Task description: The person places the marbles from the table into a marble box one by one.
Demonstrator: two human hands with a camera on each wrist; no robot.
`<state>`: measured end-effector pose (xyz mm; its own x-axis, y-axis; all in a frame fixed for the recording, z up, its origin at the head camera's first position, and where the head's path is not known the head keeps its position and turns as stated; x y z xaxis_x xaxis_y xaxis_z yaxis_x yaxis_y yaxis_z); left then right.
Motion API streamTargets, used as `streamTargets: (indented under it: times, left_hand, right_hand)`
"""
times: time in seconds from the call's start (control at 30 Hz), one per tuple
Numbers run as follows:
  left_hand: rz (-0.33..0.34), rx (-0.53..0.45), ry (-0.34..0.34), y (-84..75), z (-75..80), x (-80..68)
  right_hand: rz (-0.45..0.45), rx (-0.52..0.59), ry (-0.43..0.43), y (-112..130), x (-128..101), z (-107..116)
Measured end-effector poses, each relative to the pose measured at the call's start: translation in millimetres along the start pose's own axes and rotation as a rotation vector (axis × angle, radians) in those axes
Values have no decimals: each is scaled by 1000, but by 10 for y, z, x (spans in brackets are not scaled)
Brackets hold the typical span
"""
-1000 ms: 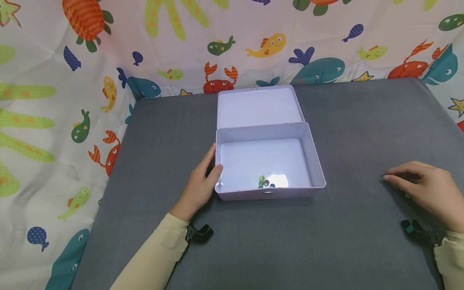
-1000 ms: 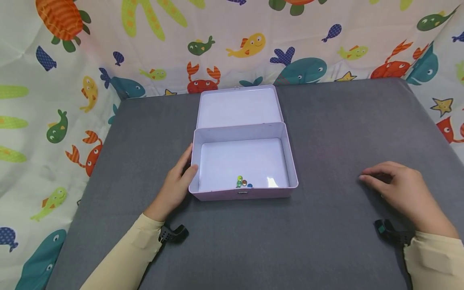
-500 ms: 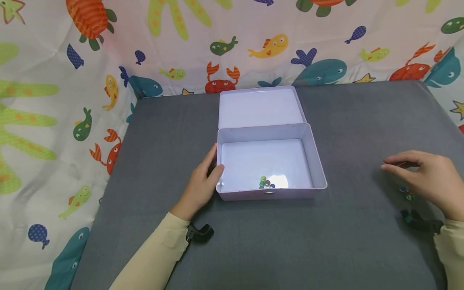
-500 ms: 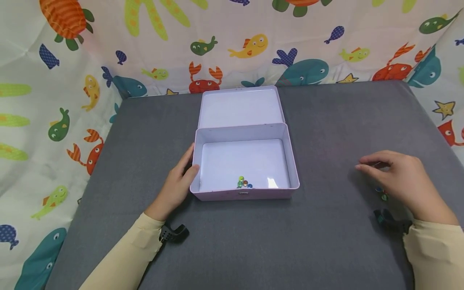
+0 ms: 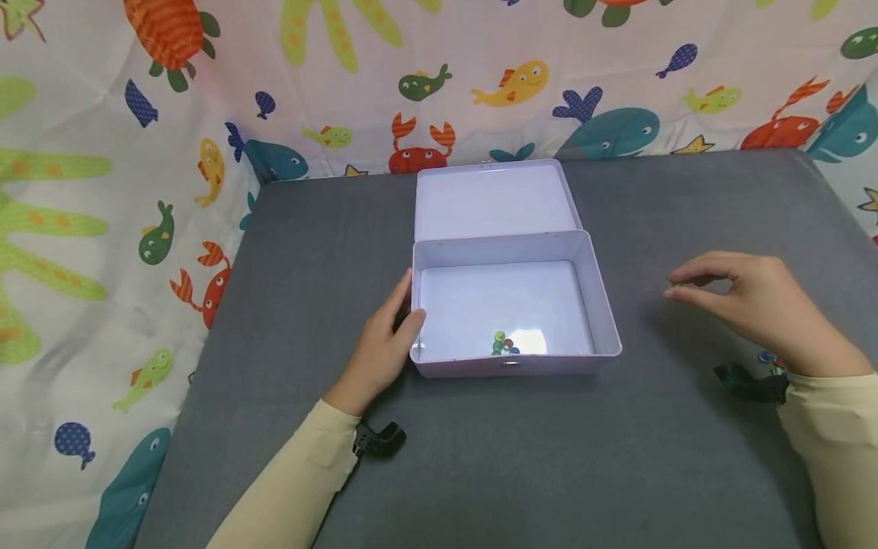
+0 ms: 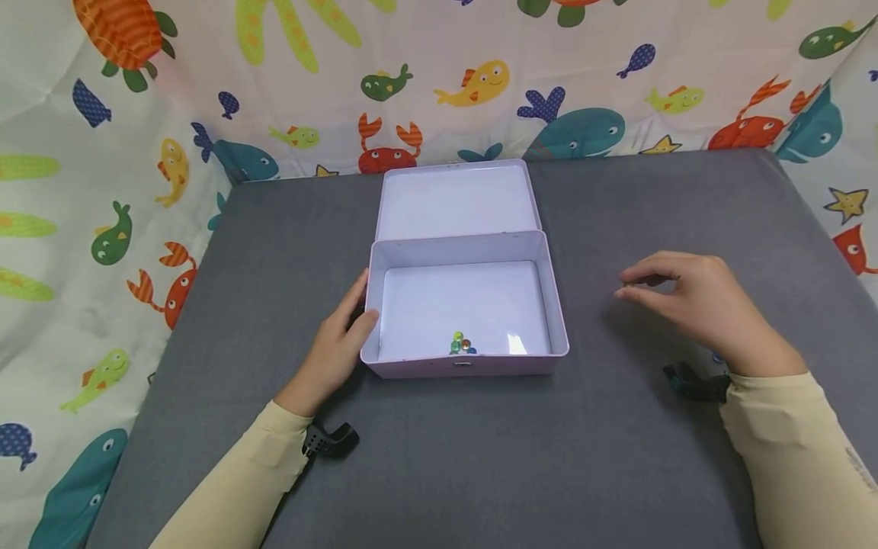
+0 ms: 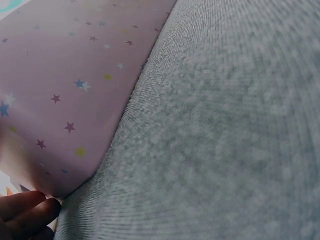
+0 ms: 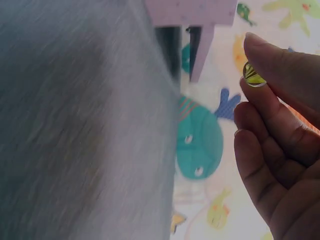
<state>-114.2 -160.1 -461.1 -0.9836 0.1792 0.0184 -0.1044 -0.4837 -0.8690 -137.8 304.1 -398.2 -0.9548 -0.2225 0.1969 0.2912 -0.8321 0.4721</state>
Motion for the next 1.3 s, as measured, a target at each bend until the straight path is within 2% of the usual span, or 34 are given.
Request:
streamTargets:
  times: [0.33,0.6,1.03,1.3]
  left_hand:
    - [-3,-5,-8,41,9,4]
    - [-1,7,-3,47,9,16]
    - [5,8,5,31,19,30]
    - [-9,0,7,42,25,29]
  right_hand:
    - [97,124,29,368,283,-95]
    - [147,167,48,571,455,-198]
    - [195,231,133,831,662,-375]
    - [128,209,183,996,792,-289]
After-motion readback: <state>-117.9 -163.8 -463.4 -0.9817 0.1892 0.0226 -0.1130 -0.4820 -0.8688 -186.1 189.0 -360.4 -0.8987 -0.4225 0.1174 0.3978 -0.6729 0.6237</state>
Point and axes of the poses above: each hand's wrist, its own x-axis towards the middle knuckle, its own z-axis out of the back of the hand, y = z × x, the point moved 1 cm from there along x, towards the middle knuckle
